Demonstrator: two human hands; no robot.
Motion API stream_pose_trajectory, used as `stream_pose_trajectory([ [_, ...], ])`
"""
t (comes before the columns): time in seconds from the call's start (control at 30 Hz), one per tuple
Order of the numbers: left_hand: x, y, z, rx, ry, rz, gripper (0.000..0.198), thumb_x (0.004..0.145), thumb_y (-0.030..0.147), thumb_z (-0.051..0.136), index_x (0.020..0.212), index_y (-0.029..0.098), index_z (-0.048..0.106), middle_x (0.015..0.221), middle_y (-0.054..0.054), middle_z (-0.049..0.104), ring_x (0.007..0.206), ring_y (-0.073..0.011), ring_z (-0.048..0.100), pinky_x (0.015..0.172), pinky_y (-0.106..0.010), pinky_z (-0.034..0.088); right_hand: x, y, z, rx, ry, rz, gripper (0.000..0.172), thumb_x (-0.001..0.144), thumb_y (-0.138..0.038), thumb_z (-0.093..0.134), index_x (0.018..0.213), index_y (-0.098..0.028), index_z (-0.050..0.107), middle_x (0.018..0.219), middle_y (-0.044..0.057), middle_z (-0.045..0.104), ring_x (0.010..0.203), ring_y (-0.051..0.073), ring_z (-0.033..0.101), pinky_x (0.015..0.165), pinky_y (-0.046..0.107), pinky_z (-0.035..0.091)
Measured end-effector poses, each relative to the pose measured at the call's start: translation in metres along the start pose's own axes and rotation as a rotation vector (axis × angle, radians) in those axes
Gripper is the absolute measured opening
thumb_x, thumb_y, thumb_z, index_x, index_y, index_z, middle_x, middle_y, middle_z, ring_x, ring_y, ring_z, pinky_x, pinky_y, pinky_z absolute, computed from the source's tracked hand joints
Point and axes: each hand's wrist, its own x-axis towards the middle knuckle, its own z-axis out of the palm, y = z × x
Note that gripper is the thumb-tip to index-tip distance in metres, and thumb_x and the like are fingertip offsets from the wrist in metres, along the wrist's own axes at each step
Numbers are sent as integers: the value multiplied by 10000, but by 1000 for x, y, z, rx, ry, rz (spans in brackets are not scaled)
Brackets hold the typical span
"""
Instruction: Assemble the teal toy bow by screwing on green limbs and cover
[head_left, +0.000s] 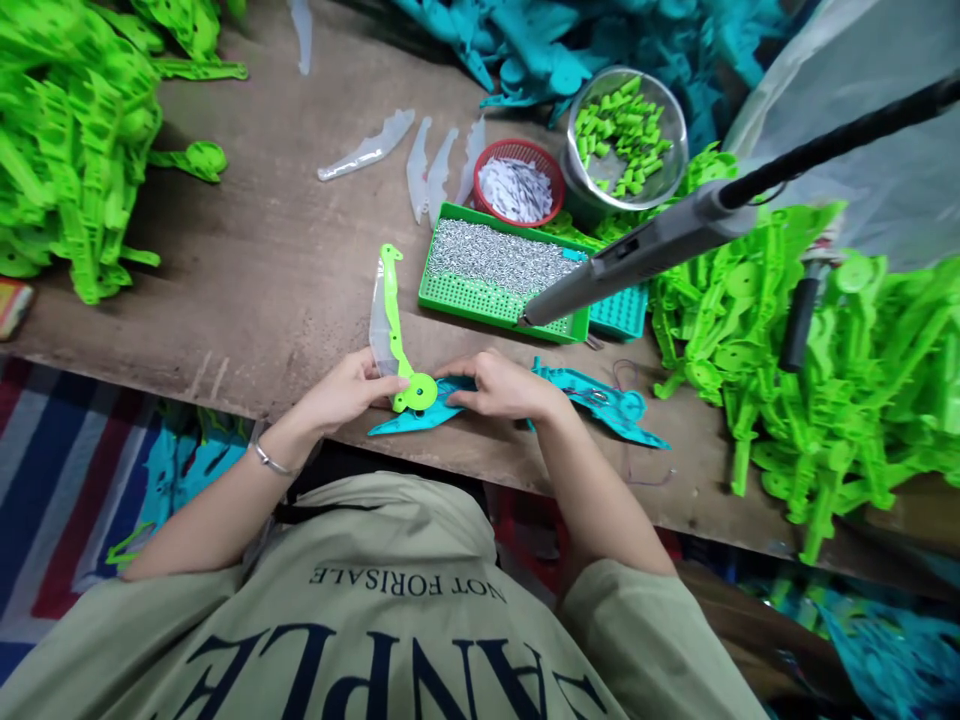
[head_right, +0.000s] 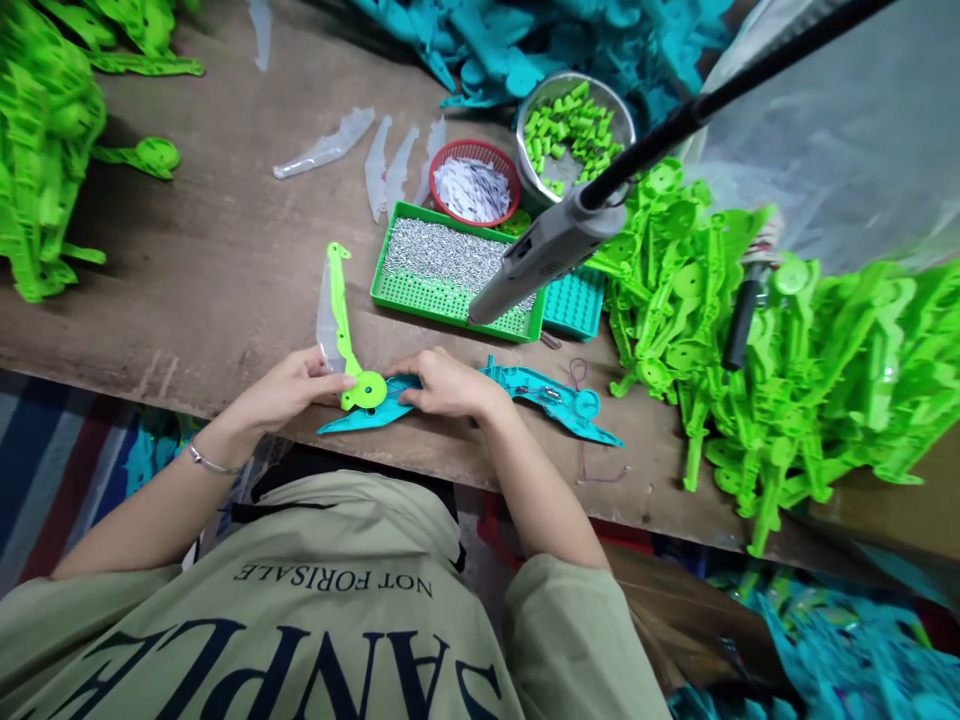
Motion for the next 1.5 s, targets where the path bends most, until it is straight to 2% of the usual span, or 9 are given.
stream_pose_trajectory([
  [0.13,1,3,-2,7,7,-14,418,609,266,918,913,142,660,831,-41,766,750,-190,741,668,-288,621,-1,2,2,11,52,18,414,815,-155,649,1205,-232,763,1250,50,759,1146,248,714,1036,364,507],
  [0.43,-13,-19,10,-204,174,65,547,556,330,962,960,165,633,820,-12,774,709,-158,745,662,-240,629,0,5,2,26,89,37,418,818,-168,655,1224,-206,752,1231,67,766,1133,245,721,1012,353,524],
  [0.53,-13,-15,7,-173,151,50,549,561,337,961,973,160,644,825,-19,778,703,-155,743,646,-232,626,-1,0,1,-2,91,27,430,816,-151,649,1231,-203,750,1254,73,756,1161,253,711,1030,364,517],
  [0.73,-10,-2,-4,-23,-6,-1,464,640,307,926,997,146,678,907,-66,794,783,-193,761,703,-276,641,-5,-9,0,-7,34,5,466,812,-121,618,1245,-238,746,1252,53,758,1132,254,722,1014,379,524],
  [0.9,-11,-7,-4,-63,35,25,485,650,323,922,1024,156,660,913,-60,793,767,-190,764,688,-276,647,-5,-8,1,-4,76,22,450,825,-137,619,1249,-222,742,1254,68,757,1149,250,713,1026,370,509],
  [1.0,-13,-12,-4,-90,66,27,493,645,333,925,1014,162,647,905,-52,790,778,-197,768,682,-272,651,-6,-9,1,-27,78,22,450,814,-122,610,1231,-215,752,1222,81,768,1101,256,724,973,361,515],
  [1.1,-15,-13,-6,-91,60,12,494,644,324,926,1014,165,639,898,-44,786,770,-192,768,650,-251,649,-8,-16,0,-84,101,33,422,789,-125,625,1172,-219,775,1074,69,806,971,241,734,860,322,512],
  [1.3,-18,-10,-10,-97,61,-12,527,601,347,961,973,147,646,848,-45,782,722,-190,766,658,-262,668,-15,-36,-3,-204,100,71,306,786,-126,606,1030,-157,789,900,91,794,760,182,675,665,272,399],
  [1.5,-22,-9,-5,-102,79,-8,518,608,343,962,973,137,657,819,-45,779,683,-187,760,644,-273,675,-16,-36,-5,-190,81,49,280,790,-131,598,997,-153,785,858,88,780,710,175,647,633,285,354],
])
